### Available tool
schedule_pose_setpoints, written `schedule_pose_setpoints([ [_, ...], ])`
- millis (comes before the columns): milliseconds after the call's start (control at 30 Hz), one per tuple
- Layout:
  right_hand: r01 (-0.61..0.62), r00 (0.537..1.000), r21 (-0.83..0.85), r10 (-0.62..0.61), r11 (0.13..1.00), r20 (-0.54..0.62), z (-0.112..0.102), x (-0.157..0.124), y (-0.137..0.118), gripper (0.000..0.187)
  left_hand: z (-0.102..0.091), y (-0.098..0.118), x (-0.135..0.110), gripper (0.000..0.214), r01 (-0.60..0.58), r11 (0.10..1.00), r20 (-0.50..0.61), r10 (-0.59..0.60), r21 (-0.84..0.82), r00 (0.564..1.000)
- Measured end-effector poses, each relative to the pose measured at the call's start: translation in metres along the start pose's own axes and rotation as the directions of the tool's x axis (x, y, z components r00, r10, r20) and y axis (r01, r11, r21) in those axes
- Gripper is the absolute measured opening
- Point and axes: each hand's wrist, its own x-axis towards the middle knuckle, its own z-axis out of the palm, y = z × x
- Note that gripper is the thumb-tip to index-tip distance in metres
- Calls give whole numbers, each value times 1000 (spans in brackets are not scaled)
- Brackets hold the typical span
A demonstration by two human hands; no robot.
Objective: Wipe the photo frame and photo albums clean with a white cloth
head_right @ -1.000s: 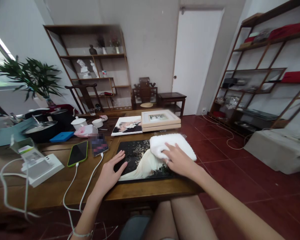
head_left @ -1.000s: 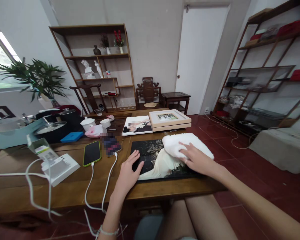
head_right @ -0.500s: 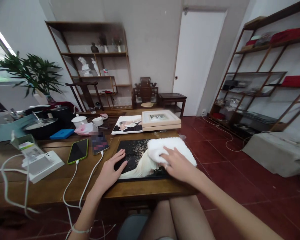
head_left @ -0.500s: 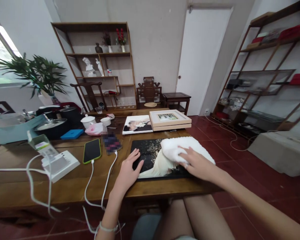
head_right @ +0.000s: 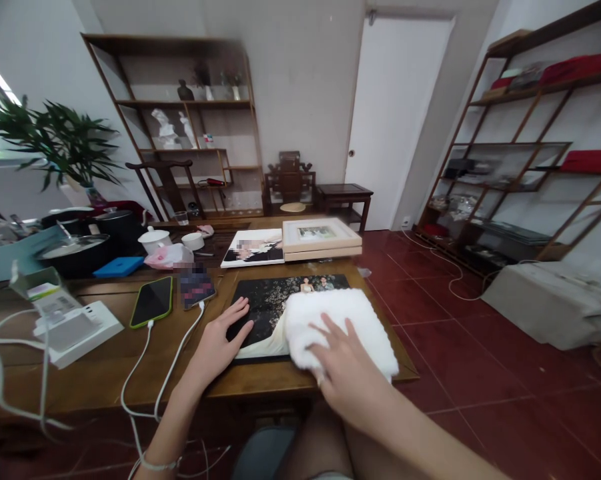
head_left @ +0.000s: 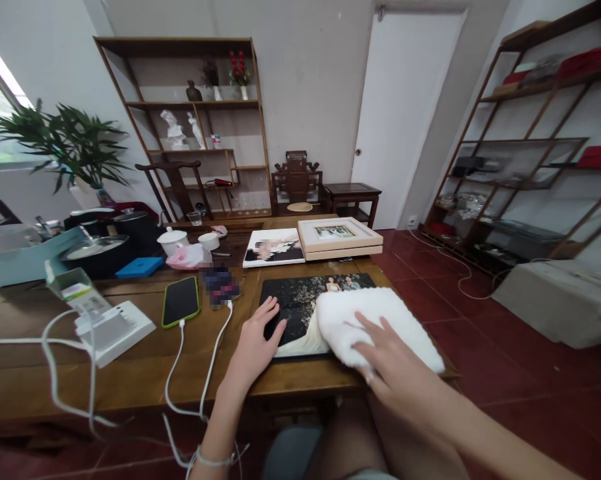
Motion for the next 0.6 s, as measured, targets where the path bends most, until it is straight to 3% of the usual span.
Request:
schedule_pose_setpoints([
  [100, 53, 996, 55, -57, 997, 73, -7, -21, -18, 37, 0, 1, 0, 41, 6, 1000, 10, -6, -1, 1000],
  [167, 49, 994, 71, -55, 996, 90, -11, -15, -17, 37, 0, 0, 0, 41, 6, 1000, 11, -6, -4, 1000],
  [467, 87, 996, 13, -87, 996, -3, -7, 101, 49, 29, -1, -1, -1, 39, -4, 1000, -15, 4, -17, 1000],
  [600, 52, 998, 4, -52, 999, -33, -5, 109, 47, 31, -1, 0, -2, 39, -4, 1000, -21, 4, -23, 1000],
])
